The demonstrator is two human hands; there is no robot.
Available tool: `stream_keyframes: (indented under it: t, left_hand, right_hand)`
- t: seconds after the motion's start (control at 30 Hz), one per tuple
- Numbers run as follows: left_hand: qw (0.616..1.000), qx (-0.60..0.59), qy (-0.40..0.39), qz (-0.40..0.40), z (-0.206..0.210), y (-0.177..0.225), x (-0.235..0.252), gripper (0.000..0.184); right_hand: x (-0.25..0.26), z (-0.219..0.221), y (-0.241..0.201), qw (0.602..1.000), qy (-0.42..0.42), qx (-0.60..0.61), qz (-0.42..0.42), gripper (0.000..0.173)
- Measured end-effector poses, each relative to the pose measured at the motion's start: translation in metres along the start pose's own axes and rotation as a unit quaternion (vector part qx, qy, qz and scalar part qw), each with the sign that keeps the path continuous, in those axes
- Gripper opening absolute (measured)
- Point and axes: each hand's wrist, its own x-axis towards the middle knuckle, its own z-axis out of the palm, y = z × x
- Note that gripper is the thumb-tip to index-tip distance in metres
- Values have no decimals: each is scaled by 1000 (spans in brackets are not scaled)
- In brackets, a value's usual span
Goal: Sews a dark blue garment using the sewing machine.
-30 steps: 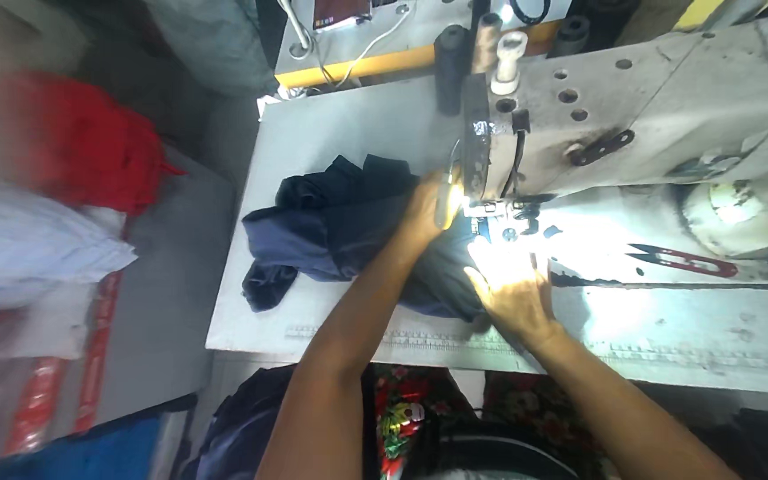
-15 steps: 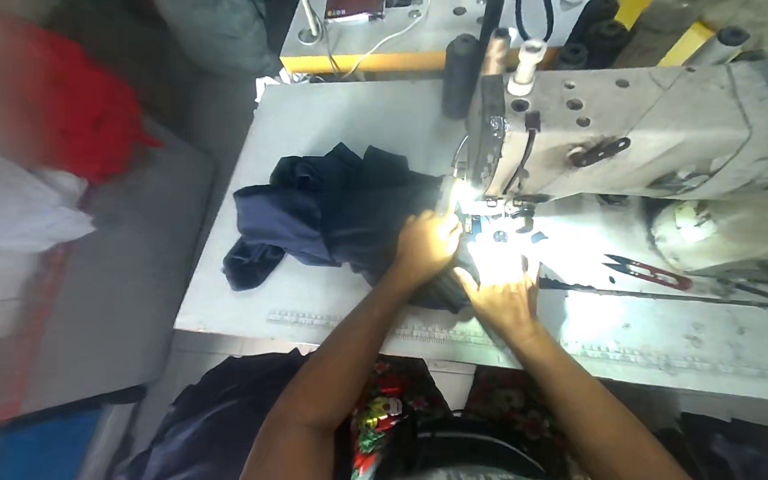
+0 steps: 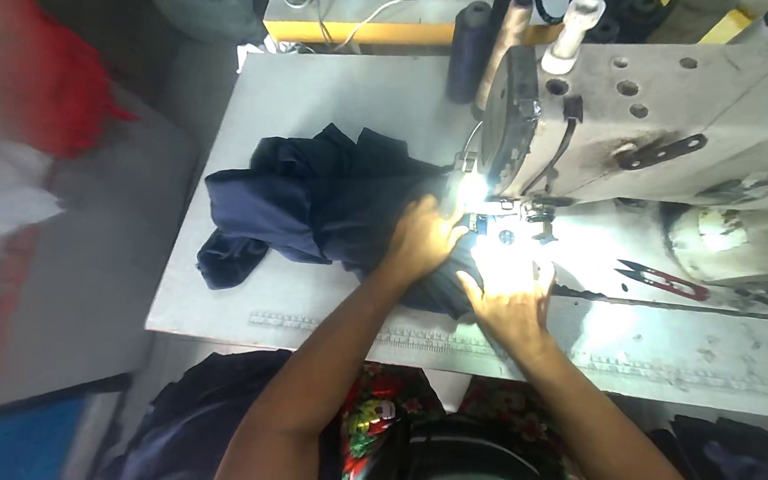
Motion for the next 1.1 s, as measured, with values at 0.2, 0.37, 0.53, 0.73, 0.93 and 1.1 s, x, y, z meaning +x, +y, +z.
stream_keyframes:
  t: [0.2,0.37,0.53,0.73,0.93,1.1]
  left_hand:
    - [1000,5,-9,7,2,-3,1,32]
    - [1000,2,-10,13,4,-4,2,32]
    - [999,-41,-31,15,1,-7,3,31]
    - [998,-36,-40,21,2,-8,4,32]
    - [998,-39,-35,21,3,-9,4,31]
    - [999,-34,-29,28,4,-9,4,33]
  right_hand:
    - [-1,-1,-1,1000,11,-11,-3,42]
    - [-2,1,-1,1000,11,-2,-4,40]
    - [-2,1,-4,1000,14,-18,-12,40]
    - [-2,1,-5,1000,13,-15,-9,40]
    - [-3,1,-5,1000,11,-18,-9,40]
    - [-4,1,-3,999,21,-24,-16,39]
